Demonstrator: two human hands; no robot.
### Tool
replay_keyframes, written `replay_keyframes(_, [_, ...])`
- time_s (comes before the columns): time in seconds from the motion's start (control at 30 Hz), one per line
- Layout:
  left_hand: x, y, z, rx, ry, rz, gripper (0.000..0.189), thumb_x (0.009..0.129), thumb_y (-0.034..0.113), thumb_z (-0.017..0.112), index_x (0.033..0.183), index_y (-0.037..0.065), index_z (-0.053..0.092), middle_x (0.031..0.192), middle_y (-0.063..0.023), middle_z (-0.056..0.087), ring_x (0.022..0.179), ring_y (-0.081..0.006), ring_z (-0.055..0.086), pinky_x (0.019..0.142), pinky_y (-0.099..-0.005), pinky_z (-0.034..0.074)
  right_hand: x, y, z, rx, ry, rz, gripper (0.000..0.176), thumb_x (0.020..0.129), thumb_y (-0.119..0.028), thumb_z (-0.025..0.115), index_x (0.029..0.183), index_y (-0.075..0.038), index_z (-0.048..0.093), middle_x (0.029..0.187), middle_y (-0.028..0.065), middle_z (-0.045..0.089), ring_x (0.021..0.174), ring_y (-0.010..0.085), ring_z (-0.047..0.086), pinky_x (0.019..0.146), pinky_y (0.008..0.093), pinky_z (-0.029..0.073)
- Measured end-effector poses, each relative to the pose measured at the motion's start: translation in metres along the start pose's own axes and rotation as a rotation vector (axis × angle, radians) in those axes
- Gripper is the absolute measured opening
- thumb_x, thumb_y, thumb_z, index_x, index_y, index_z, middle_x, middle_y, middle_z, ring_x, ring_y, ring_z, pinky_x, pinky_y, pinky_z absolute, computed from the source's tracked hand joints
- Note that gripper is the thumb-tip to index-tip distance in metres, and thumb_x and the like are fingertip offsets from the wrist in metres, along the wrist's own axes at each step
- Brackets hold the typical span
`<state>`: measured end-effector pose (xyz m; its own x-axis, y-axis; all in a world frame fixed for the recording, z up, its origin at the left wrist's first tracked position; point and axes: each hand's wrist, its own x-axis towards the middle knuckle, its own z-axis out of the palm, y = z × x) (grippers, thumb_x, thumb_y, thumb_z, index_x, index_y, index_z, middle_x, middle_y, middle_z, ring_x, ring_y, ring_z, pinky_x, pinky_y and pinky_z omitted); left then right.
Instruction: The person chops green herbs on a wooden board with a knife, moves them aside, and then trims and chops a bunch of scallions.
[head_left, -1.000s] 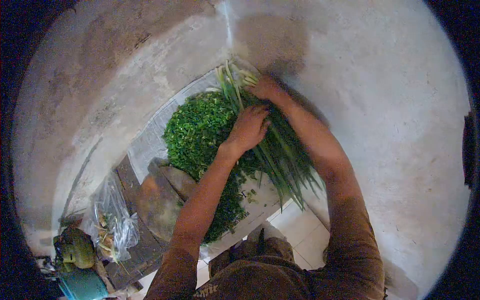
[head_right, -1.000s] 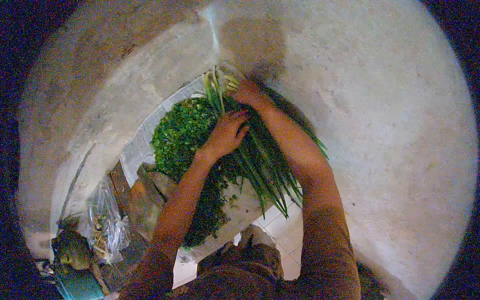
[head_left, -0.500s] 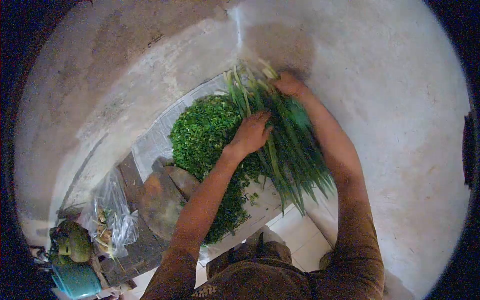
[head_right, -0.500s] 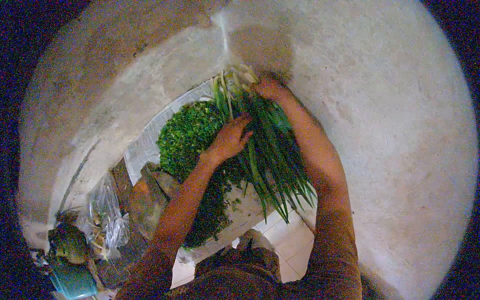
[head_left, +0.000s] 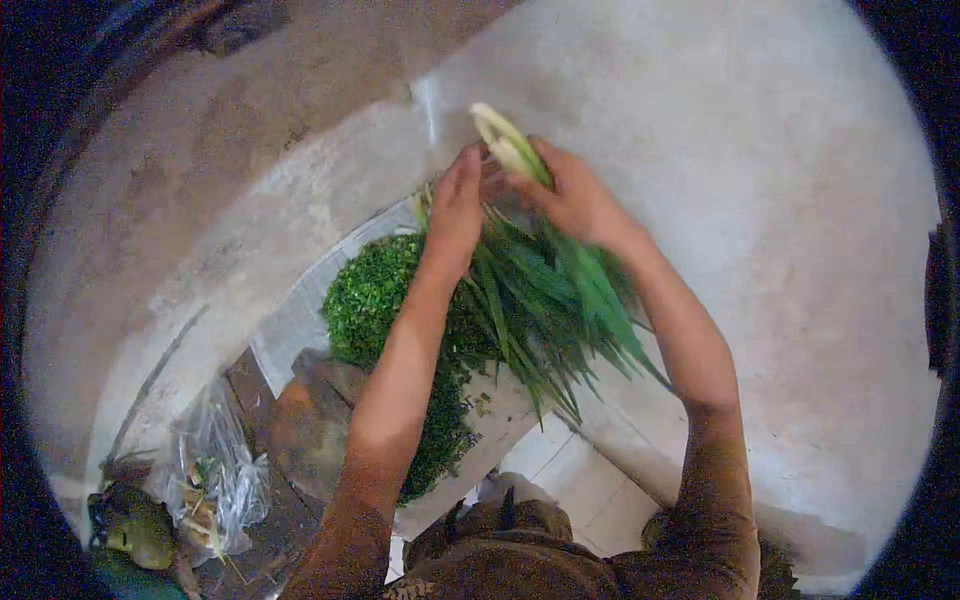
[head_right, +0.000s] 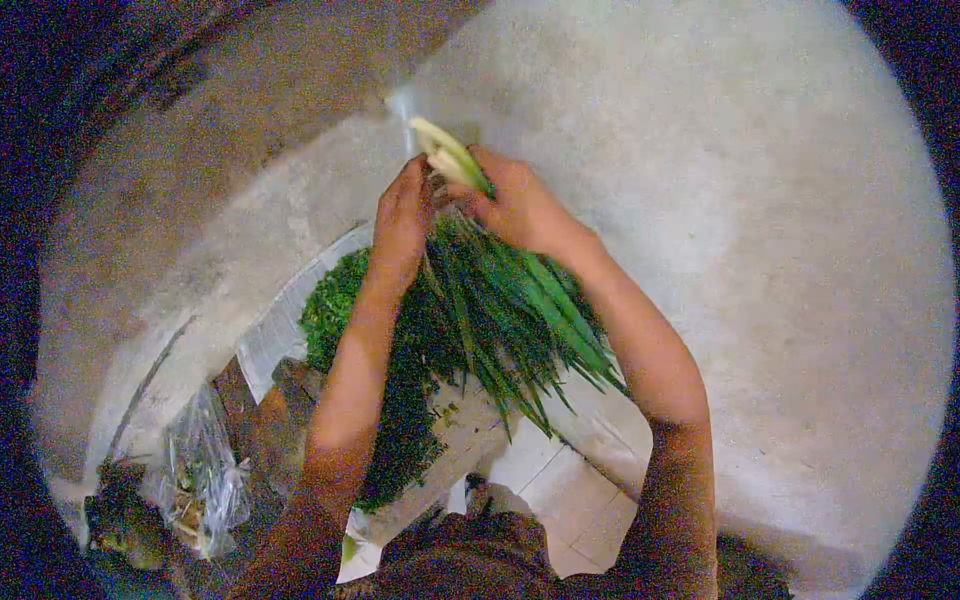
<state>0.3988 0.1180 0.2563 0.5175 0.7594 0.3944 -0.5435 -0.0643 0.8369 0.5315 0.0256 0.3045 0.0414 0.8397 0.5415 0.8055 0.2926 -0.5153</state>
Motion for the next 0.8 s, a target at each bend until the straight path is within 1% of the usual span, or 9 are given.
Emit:
replay_keyframes(0.1, [0.009, 0.021, 0.009, -0.090, -0.106, 0.071, 0.041, 0.104, 0.034, 0.043, 0.125, 0.001, 0.055, 0.120, -0.0125, 0.062, 0.106, -0.0228, 0.063, 0.091, -0.0360, 0.050, -0.004, -0.025, -0.007, 0.081, 0.079, -0.107, 0.034, 0.091, -0.021, 0.064, 0.116, 0.001, 0.057, 0.100, 0.0270, 0.066, 0.098, 0.0438, 0.063, 0.083, 0.0460, 0.050])
replay_keyframes(0.2, [-0.001, 0.054, 0.023, -0.040, -0.059, 0.118, 0.038, 0.104, 0.034, 0.040, 0.121, 0.002, 0.054, 0.116, -0.0124, 0.063, 0.099, -0.0217, 0.064, 0.085, -0.0375, 0.052, -0.003, -0.052, -0.018, -0.141, 0.174, -0.133, 0.040, 0.094, -0.025, 0.062, 0.123, 0.001, 0.054, 0.088, 0.0198, 0.064, 0.073, 0.0277, 0.061, 0.070, 0.0367, 0.050])
replay_keyframes(0.3, [-0.023, 0.086, 0.031, -0.314, 0.050, 0.225, 0.035, 0.104, 0.034, 0.040, 0.119, 0.003, 0.051, 0.109, -0.0111, 0.064, 0.094, -0.0211, 0.065, 0.082, -0.0374, 0.054, -0.016, -0.089, -0.026, -0.215, 0.395, -0.077, 0.030, 0.092, -0.024, 0.063, 0.103, 0.001, 0.053, 0.084, 0.0280, 0.063, 0.082, 0.0480, 0.063, 0.070, 0.0489, 0.050])
replay_keyframes(0.33, [-0.037, 0.103, 0.034, -0.361, 0.152, 0.157, 0.035, 0.105, 0.035, 0.040, 0.119, 0.004, 0.048, 0.099, -0.0081, 0.062, 0.081, -0.0174, 0.062, 0.073, -0.0329, 0.052, -0.024, -0.109, -0.030, -0.220, 0.428, -0.054, 0.029, 0.092, -0.024, 0.063, 0.101, 0.001, 0.052, 0.081, 0.0277, 0.062, 0.079, 0.0476, 0.063, 0.067, 0.0488, 0.049])
replay_keyframes(0.43, [-0.071, 0.133, 0.022, -0.306, 0.005, 0.138, 0.036, 0.104, 0.036, 0.040, 0.121, 0.005, 0.049, 0.092, -0.0029, 0.059, 0.071, -0.0127, 0.054, 0.064, -0.0272, 0.047, -0.047, -0.182, -0.050, -0.272, 0.487, -0.023, 0.027, 0.093, -0.024, 0.062, 0.098, 0.000, 0.049, 0.074, 0.0267, 0.060, 0.070, 0.0464, 0.062, 0.060, 0.0482, 0.048])
replay_keyframes(0.53, [-0.117, 0.173, 0.031, -0.322, -0.223, 0.079, 0.035, 0.103, 0.036, 0.044, 0.122, 0.007, 0.051, 0.090, 0.0016, 0.057, 0.065, -0.0084, 0.046, 0.059, -0.0248, 0.041, -0.073, -0.253, -0.049, -0.353, 0.455, -0.048, 0.024, 0.094, -0.020, 0.058, 0.099, 0.001, 0.046, 0.071, 0.0264, 0.059, 0.066, 0.0464, 0.061, 0.057, 0.0478, 0.047])
replay_keyframes(0.63, [-0.174, 0.215, 0.043, -0.197, -0.281, 0.121, 0.028, 0.100, 0.032, 0.054, 0.112, 0.006, 0.054, 0.078, 0.0025, 0.049, 0.065, -0.0051, 0.045, 0.053, -0.0219, 0.039, -0.097, -0.301, -0.029, -0.320, 0.429, -0.044, 0.021, 0.094, -0.015, 0.052, 0.100, 0.002, 0.043, 0.070, 0.0265, 0.059, 0.065, 0.0468, 0.061, 0.057, 0.0488, 0.047])
replay_keyframes(0.67, [-0.189, 0.221, 0.043, -0.277, -0.296, 0.140, 0.024, 0.097, 0.026, 0.061, 0.111, 0.007, 0.056, 0.075, 0.0035, 0.050, 0.063, -0.0046, 0.044, 0.053, -0.0212, 0.038, -0.106, -0.314, -0.018, -0.270, 0.421, -0.044, 0.020, 0.095, -0.014, 0.051, 0.099, 0.002, 0.041, 0.070, 0.0262, 0.059, 0.065, 0.0465, 0.061, 0.057, 0.0491, 0.047])
replay_keyframes(0.8, [-0.238, 0.244, 0.038, -0.236, -0.128, 0.086, 0.016, 0.096, 0.021, 0.062, 0.104, 0.007, 0.057, 0.077, 0.0045, 0.053, 0.060, -0.0036, 0.044, 0.053, -0.0195, 0.037, -0.136, -0.349, 0.010, -0.216, 0.431, -0.051, 0.016, 0.097, -0.013, 0.046, 0.098, 0.001, 0.038, 0.070, 0.0232, 0.059, 0.064, 0.0426, 0.062, 0.057, 0.0492, 0.048])
